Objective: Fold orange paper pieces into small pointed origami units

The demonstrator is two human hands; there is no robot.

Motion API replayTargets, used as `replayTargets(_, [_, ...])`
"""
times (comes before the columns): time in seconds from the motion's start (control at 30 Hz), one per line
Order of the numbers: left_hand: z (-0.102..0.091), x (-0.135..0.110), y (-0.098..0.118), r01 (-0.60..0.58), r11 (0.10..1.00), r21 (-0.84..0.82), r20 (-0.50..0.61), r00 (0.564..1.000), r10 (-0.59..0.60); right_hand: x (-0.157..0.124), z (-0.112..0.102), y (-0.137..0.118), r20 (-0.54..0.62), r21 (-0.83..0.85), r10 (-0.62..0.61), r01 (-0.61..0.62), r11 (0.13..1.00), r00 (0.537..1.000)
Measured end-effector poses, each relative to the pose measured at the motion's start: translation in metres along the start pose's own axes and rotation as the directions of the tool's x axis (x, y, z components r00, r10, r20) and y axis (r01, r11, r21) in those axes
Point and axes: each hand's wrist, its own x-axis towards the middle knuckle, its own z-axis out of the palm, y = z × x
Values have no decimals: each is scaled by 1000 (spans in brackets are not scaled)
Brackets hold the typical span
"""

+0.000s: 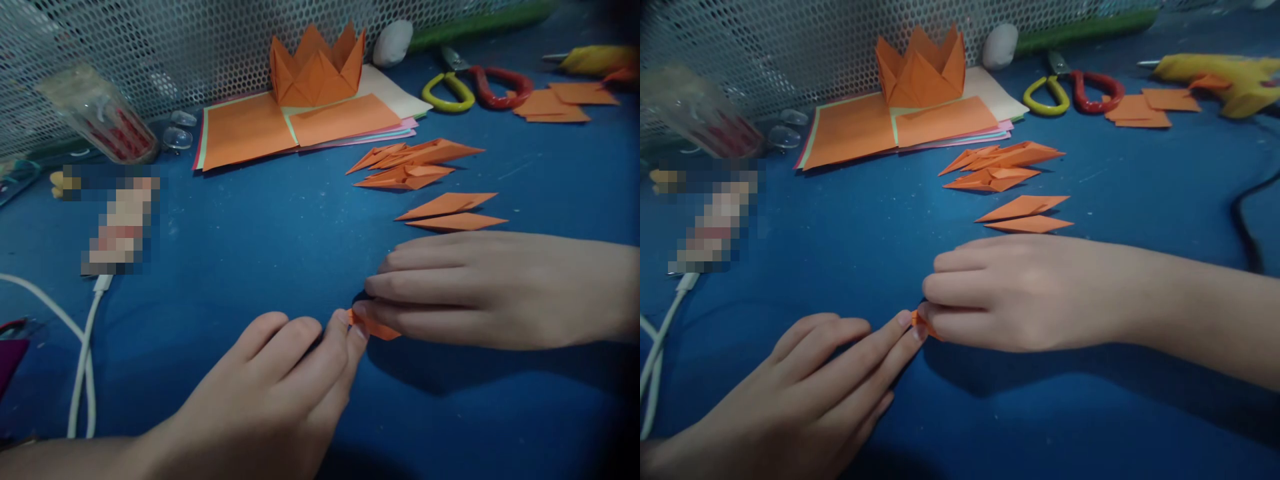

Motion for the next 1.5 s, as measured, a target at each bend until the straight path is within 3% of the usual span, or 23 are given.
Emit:
replayTargets(0.1, [-3,1,1,-6,1000,2,53,999,6,2,-5,3,-25,-50,-114,113,992,993])
replayTargets(0.2, [-2,-1,1,-17,1000,-1,22,1000,17,-1,-3,6,5,79,-2,2,997,1000])
replayTargets(0.3, [3,-3,-1,-23,999,-30,-1,1000,23,-3,4,4,24,294,157,-157,943,987])
replayTargets(0.4, [3,-2,-3,-32,999,-35,-16,999,31,-2,10,0,-32,397,237,-205,895,971])
replayTargets(0.5, [-1,2,-4,-45,999,-23,-5,999,45,0,12,-2,-48,436,251,-206,876,967])
replayTargets(0.6, [-4,5,-4,-56,998,-41,69,996,59,1,9,-2,-15,484,266,-225,845,964])
replayTargets(0.73, [-2,4,-4,-41,997,-60,68,997,45,0,4,1,36,520,276,-254,816,960])
replayTargets(0.87, [-1,1,-4,-37,998,-48,23,999,38,-2,0,4,86,480,246,-257,839,965])
replayTargets(0.97, [-4,2,-4,-33,998,-61,67,997,37,-4,-1,4,75,439,231,-240,866,970])
replayTargets(1.13, [-9,7,-6,-53,995,-88,70,996,59,-2,1,1,73,527,341,-327,784,937])
replayTargets(1.23, [-10,8,-8,-50,995,-85,80,995,57,-3,4,1,31,469,299,-278,839,954])
replayTargets(1.33, [-10,6,-8,-57,994,-89,93,994,66,-8,5,2,-22,254,121,-111,961,992])
replayTargets(1.5, [-11,3,-7,-62,994,-86,166,983,76,-10,-1,6,-27,12,25,-25,1000,999])
